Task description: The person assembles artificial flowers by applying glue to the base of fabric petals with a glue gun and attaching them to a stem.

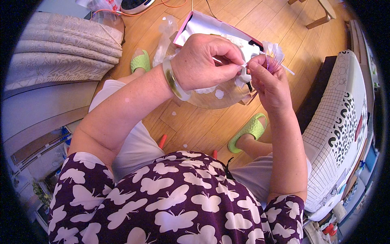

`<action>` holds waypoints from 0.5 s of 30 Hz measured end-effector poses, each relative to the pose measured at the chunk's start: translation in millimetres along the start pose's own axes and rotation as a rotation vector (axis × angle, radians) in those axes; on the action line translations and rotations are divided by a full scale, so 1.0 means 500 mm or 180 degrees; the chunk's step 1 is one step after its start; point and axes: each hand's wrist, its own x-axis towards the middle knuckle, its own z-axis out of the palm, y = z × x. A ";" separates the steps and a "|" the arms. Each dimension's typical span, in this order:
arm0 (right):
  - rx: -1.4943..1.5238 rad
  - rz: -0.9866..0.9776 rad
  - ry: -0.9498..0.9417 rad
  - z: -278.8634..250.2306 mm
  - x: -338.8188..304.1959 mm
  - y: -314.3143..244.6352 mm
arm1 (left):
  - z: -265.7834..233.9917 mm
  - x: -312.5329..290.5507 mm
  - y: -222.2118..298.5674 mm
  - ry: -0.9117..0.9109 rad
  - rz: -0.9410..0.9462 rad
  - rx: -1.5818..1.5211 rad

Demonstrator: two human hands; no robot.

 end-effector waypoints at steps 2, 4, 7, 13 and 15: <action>0.0009 -0.0056 0.0069 0.007 -0.001 -0.001 | 0.000 0.000 0.002 0.0001 -0.0034 -0.0040; -0.0088 -0.0041 0.0125 0.011 -0.002 -0.002 | 0.000 -0.002 0.001 -0.0013 -0.0097 -0.0210; -0.0138 -0.0006 0.0088 0.008 -0.002 -0.003 | 0.001 -0.003 -0.003 -0.0028 -0.0143 -0.0457; -0.0221 -0.0043 0.0122 0.020 -0.005 -0.007 | 0.001 -0.001 -0.005 -0.0082 -0.0191 -0.0724; -0.0206 -0.0063 0.0114 0.021 -0.005 -0.007 | 0.001 0.000 -0.003 -0.0080 -0.0246 -0.0801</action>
